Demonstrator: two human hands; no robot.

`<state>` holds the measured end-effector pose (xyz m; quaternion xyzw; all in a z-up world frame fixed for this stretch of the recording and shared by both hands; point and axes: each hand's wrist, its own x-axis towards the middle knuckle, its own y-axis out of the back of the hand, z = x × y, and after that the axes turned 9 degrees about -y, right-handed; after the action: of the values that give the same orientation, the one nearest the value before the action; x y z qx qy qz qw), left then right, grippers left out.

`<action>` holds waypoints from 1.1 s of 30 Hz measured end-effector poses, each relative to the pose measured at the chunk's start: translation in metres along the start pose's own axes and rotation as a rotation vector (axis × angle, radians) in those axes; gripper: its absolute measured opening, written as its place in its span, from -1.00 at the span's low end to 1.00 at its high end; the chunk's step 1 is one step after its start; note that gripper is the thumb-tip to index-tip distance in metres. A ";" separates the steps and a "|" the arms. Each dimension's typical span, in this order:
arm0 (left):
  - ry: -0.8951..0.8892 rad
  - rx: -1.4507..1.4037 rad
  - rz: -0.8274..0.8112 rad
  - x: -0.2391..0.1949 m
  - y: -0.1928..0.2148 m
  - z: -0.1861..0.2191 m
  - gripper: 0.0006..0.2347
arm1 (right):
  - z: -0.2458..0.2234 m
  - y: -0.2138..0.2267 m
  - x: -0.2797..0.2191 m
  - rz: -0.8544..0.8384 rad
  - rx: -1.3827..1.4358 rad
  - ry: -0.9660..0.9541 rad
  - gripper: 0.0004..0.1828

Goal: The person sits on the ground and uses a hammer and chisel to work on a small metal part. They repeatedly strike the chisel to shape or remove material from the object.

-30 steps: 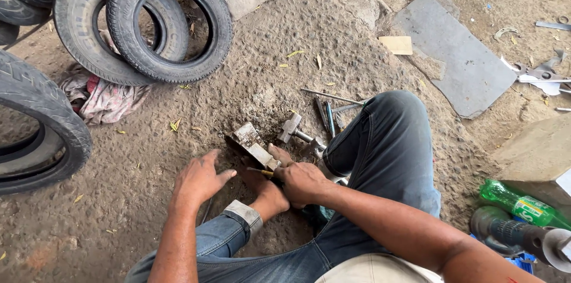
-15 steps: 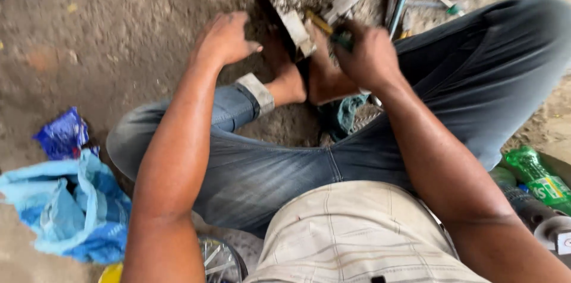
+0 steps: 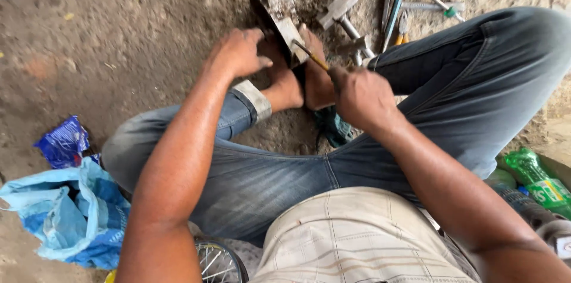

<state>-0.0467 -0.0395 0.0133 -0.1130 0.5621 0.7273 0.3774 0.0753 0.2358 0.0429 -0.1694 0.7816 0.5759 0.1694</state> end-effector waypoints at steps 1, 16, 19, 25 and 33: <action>-0.027 0.019 0.016 0.001 -0.004 -0.008 -0.45 | 0.000 -0.013 0.004 0.043 0.050 0.010 -0.73; -0.099 0.082 0.001 0.027 -0.029 -0.023 -0.34 | -0.027 -0.009 0.037 0.053 0.227 0.025 -0.43; -0.089 0.093 -0.028 0.012 -0.033 -0.018 -0.33 | -0.042 0.018 0.046 -0.038 0.072 0.111 -0.28; -0.039 0.138 -0.074 0.021 -0.012 -0.012 -0.35 | -0.077 0.051 0.146 -0.133 -0.055 0.056 -0.83; -0.037 0.103 -0.056 0.015 -0.010 -0.004 -0.34 | -0.063 0.009 0.112 -0.115 0.079 0.077 -0.79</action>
<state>-0.0511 -0.0360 -0.0041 -0.0955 0.5884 0.6885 0.4130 -0.0325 0.1701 0.0160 -0.2293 0.7986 0.5272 0.1784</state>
